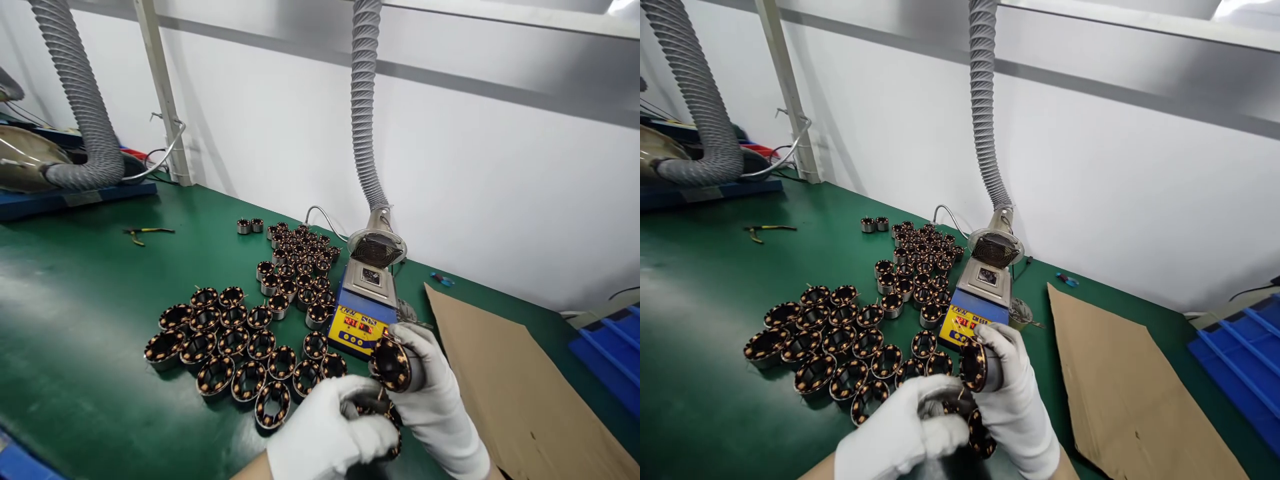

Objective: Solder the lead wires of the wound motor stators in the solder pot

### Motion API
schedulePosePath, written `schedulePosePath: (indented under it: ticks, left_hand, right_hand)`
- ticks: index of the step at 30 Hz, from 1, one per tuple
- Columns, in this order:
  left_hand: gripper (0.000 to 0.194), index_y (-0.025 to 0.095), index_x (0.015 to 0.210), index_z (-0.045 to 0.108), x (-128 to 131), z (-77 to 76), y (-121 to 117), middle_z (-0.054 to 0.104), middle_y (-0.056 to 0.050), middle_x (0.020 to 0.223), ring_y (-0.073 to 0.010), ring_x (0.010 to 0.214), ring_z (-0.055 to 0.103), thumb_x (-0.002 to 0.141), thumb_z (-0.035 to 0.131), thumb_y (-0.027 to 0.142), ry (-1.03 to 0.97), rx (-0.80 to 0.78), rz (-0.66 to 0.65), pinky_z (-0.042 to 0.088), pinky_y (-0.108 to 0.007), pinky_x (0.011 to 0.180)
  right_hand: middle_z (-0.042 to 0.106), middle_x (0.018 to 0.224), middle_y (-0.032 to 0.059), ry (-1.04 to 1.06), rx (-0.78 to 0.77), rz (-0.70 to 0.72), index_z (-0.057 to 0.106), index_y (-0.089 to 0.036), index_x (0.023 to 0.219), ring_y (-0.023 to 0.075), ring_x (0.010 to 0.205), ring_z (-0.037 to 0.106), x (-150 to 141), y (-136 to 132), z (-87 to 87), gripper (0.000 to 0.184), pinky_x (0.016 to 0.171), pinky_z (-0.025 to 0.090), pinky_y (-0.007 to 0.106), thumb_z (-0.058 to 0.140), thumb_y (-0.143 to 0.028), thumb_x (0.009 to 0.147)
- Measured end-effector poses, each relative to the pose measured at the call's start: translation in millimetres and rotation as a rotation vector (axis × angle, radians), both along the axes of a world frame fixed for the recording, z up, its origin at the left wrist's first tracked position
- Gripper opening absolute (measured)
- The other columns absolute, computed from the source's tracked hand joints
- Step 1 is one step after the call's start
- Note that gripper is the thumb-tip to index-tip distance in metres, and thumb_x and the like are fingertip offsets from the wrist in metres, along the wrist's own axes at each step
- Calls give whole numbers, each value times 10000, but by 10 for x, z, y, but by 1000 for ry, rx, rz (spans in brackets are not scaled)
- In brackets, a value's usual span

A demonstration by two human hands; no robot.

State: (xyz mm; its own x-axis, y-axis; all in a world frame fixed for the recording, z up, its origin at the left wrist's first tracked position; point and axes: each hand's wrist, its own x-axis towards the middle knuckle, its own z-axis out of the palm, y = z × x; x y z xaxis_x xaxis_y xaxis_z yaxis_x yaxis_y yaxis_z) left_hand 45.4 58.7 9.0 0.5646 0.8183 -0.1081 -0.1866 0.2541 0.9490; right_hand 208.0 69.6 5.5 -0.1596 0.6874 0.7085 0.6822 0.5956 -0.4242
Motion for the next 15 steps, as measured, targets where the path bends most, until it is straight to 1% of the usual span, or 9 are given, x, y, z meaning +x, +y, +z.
schedulePosePath:
  ticks: [2, 3, 5, 6, 8, 10, 11, 13, 15]
  left_hand:
    - [178, 160, 608, 516, 67, 94, 34, 441, 38, 555, -102, 516, 343, 554, 547, 326, 21, -21, 66, 295, -246, 495]
    - [185, 168, 580, 489, 76, 108, 40, 418, 41, 536, -99, 498, 325, 543, 529, 344, 46, -45, 104, 277, -247, 478]
    - [173, 180, 546, 459, 60, 83, 38, 408, 40, 519, -96, 460, 315, 496, 492, 343, 80, -91, 136, 270, -246, 448]
    - [166, 185, 539, 457, 40, 56, 35, 413, 39, 512, -95, 442, 313, 472, 464, 336, 81, -108, 149, 274, -246, 436]
    - [179, 186, 544, 484, -16, 2, 32, 451, 29, 514, -106, 435, 339, 449, 426, 327, 82, -82, 170, 288, -246, 432]
    - [208, 177, 561, 552, -97, -38, 25, 522, 4, 542, -131, 483, 422, 474, 421, 313, 117, 47, 160, 333, -250, 475]
    - [222, 174, 576, 590, -151, -59, 14, 558, -10, 559, -148, 518, 472, 500, 426, 303, 163, 112, 157, 359, -256, 504]
    - [194, 180, 584, 634, -291, -126, -36, 617, -32, 613, -185, 614, 554, 547, 467, 272, 300, 211, 153, 419, -268, 587]
    - [115, 201, 601, 656, -464, -237, -130, 652, -34, 679, -212, 698, 592, 591, 553, 253, 454, 255, 178, 459, -282, 671]
  right_hand:
    - [514, 1140, 75, -64, 24, 14, 449, -294, 1280, 221, 1034, 597, -11, -43, 43, 601, 878, 532, 341, 617, -132, 726]
    - [521, 1146, 74, -76, 20, 24, 445, -304, 1294, 220, 1047, 597, -18, -66, 71, 621, 888, 530, 343, 586, -103, 724]
    - [539, 1194, 74, -49, -70, 47, 482, -314, 1279, 237, 1105, 581, -35, -107, 131, 652, 931, 507, 378, 557, -66, 680]
    - [552, 1218, 73, -4, -168, 62, 517, -308, 1252, 253, 1124, 574, -45, -121, 161, 657, 940, 499, 397, 570, -64, 644]
    - [623, 1166, 63, 143, -449, 113, 601, -278, 1148, 276, 1057, 619, -75, -129, 216, 615, 885, 528, 405, 625, -73, 569]
    - [701, 1007, 30, 300, -739, 196, 655, -248, 1039, 265, 911, 676, -111, -110, 266, 556, 794, 565, 372, 682, -75, 511]
    - [718, 934, 9, 353, -857, 241, 670, -239, 998, 253, 860, 687, -125, -91, 291, 532, 770, 569, 355, 698, -70, 494]
    - [726, 868, -10, 417, -996, 290, 686, -227, 955, 244, 838, 687, -124, -25, 346, 498, 759, 564, 337, 720, -72, 483]
    - [723, 885, 12, 497, -990, 234, 677, -213, 987, 232, 804, 682, -58, 101, 403, 483, 674, 568, 310, 752, -144, 515]
